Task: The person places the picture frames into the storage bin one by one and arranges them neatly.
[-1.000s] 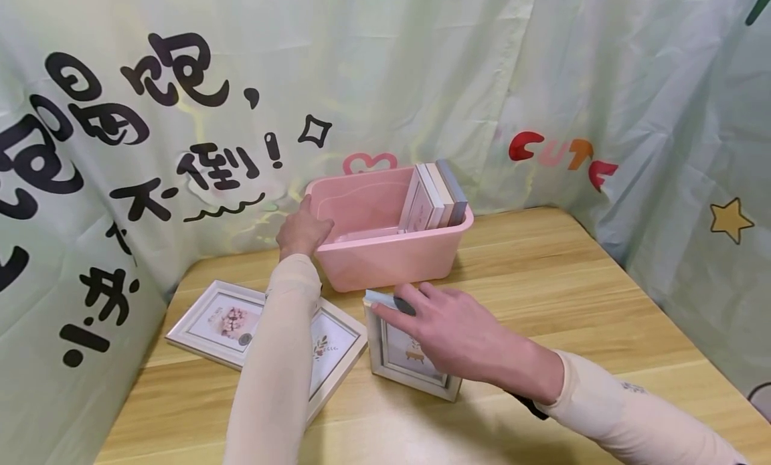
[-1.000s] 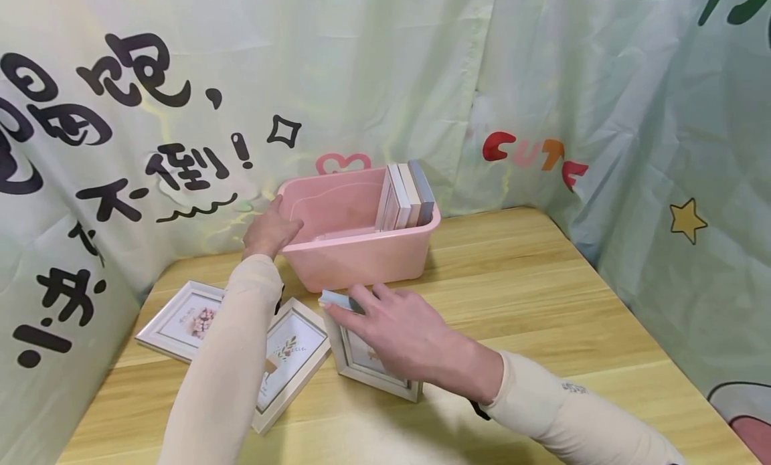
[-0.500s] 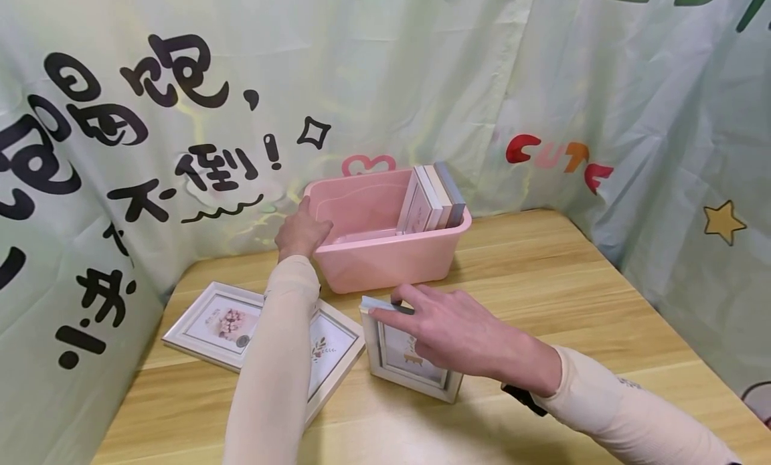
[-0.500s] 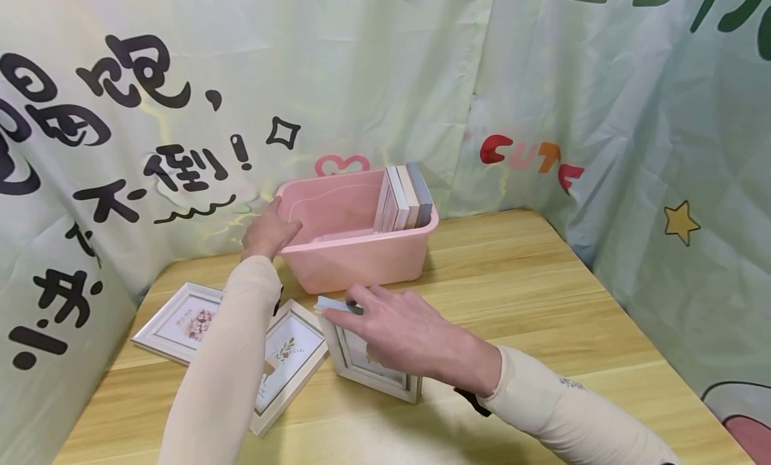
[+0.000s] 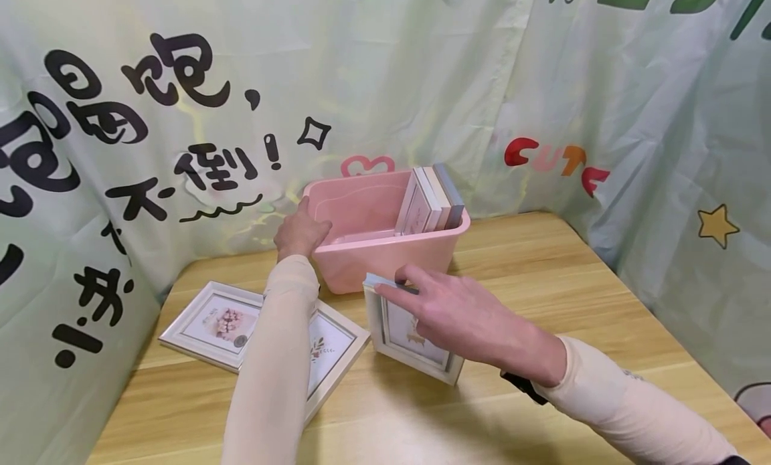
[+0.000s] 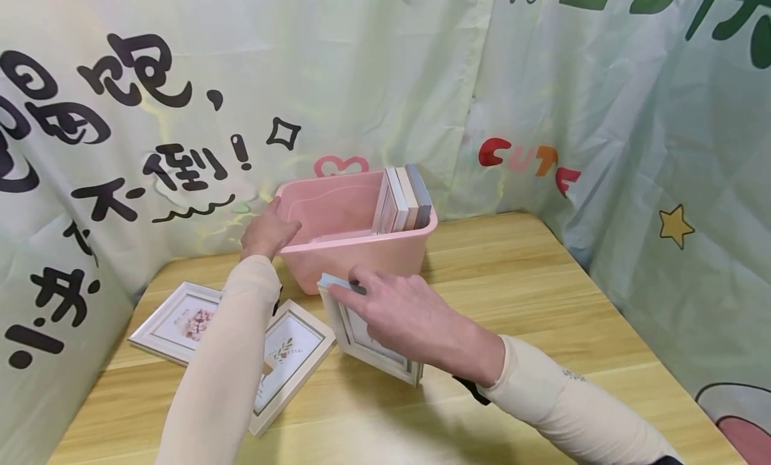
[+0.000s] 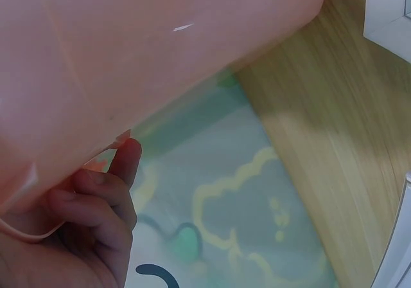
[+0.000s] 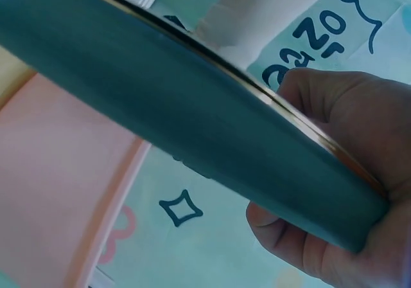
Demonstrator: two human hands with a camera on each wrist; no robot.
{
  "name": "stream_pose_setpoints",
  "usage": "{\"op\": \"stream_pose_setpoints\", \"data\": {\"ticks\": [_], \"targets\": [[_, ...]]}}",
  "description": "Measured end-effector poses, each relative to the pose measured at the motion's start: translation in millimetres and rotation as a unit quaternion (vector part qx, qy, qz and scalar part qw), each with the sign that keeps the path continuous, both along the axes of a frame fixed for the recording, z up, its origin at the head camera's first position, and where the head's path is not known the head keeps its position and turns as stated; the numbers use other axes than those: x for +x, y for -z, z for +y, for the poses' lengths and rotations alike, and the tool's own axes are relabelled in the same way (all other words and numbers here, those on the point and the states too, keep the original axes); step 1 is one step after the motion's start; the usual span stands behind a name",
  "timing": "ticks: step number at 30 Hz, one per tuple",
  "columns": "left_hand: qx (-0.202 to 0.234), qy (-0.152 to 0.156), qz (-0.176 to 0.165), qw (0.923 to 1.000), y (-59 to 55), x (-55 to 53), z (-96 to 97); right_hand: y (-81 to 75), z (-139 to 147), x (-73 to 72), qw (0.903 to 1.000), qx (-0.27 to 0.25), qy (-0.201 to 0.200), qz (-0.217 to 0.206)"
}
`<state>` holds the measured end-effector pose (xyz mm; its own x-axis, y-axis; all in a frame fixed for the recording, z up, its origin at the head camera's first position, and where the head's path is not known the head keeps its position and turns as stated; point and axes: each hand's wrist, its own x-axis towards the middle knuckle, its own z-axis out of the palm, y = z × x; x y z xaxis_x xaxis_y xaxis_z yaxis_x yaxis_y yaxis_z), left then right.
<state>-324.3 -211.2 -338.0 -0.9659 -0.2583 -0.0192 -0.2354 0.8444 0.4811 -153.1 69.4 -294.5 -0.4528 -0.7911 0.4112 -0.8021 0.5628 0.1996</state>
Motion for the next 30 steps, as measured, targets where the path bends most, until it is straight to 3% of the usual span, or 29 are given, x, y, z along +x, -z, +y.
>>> {"op": "stream_pose_setpoints", "data": {"ticks": [13,30], "targets": [[0.004,0.003,0.001,1.0000,0.8,0.6,-0.9,-26.8,8.6,-15.8,0.9968,-0.055,0.037,-0.044],[0.005,0.006,0.001,1.0000,4.1,-3.9,-2.6,-49.2,21.9,-34.1,0.9916,-0.118,0.037,-0.035]]}}
